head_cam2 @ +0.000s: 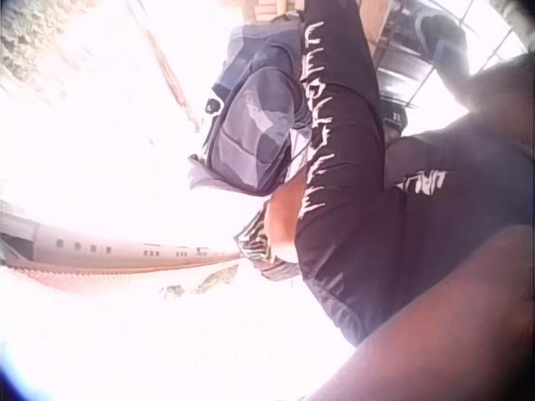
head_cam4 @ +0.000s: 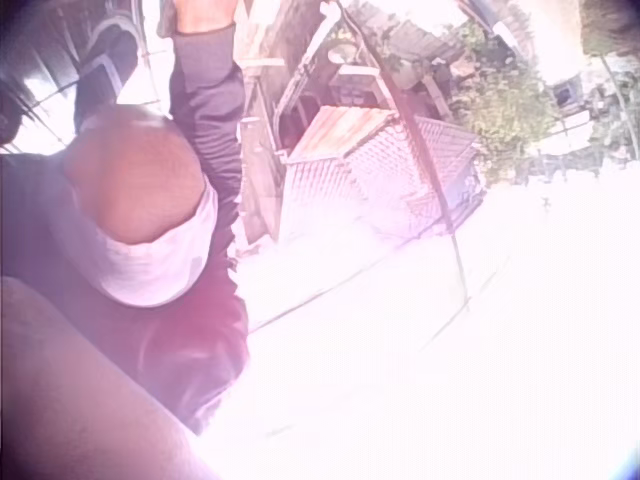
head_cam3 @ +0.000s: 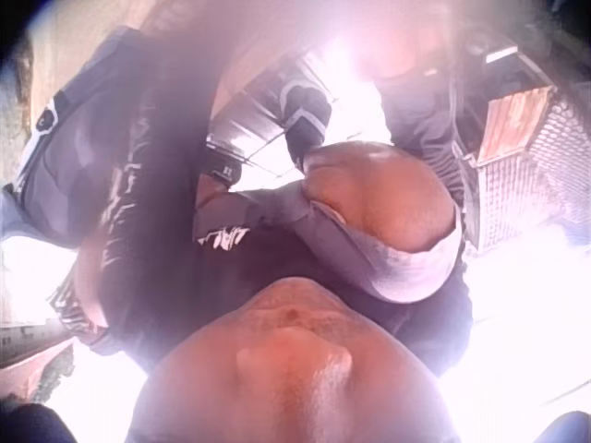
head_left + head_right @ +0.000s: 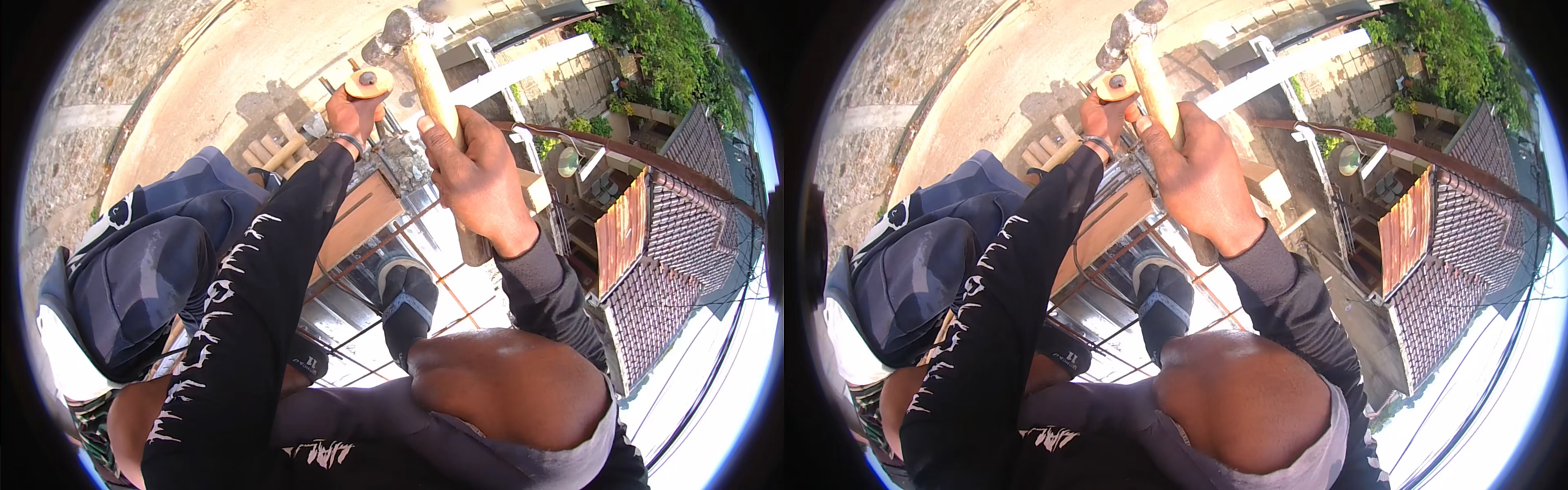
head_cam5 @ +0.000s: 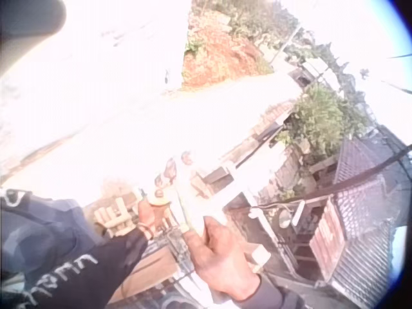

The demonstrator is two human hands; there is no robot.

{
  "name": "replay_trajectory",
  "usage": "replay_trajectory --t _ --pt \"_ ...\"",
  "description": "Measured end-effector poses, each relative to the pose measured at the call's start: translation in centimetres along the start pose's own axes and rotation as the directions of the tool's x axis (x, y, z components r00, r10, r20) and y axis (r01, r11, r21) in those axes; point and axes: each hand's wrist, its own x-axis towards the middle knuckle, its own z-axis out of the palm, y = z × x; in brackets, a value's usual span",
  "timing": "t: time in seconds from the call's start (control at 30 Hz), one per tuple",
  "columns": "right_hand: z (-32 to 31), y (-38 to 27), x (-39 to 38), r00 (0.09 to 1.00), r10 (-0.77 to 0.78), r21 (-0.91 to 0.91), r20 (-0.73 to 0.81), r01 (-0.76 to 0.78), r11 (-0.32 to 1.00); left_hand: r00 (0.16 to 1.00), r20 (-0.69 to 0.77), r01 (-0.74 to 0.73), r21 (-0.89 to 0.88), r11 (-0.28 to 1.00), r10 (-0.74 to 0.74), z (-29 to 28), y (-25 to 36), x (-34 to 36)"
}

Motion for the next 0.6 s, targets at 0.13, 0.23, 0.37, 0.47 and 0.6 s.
replay_trajectory --t 0.13,0.23,0.37,0.47,0.6 --pt "-0.7 -1.0 0.5 0.998 0.059 0.013 0.012 -0.059 0.998 0.996 -0.003 -0.093 0.109 0.99 0.094 -0.4 0.1 0.0" --pt "-0.7 -0.8 1.0 1.0 0.016 0.043 -0.002 -0.016 0.999 0.975 0.042 -0.221 0.296 0.929 0.218 -0.8 -0.3 -0.2" --pt "-1.0 -0.5 1.2 0.997 0.074 -0.001 0.027 -0.074 0.997 0.988 0.056 -0.151 0.089 0.984 0.146 -1.6 -2.3 -0.3" --pt "-1.3 -0.1 1.1 0.998 0.064 0.042 0.012 -0.065 0.997 0.991 0.1 -0.075 -0.095 0.993 0.085 -1.7 -2.5 -0.4" --pt "-1.8 -0.2 1.0 1.0 0.03 0.083 -0.002 -0.03 0.996 0.983 0.114 -0.112 -0.229 0.967 0.141 -1.7 -2.3 0.0"
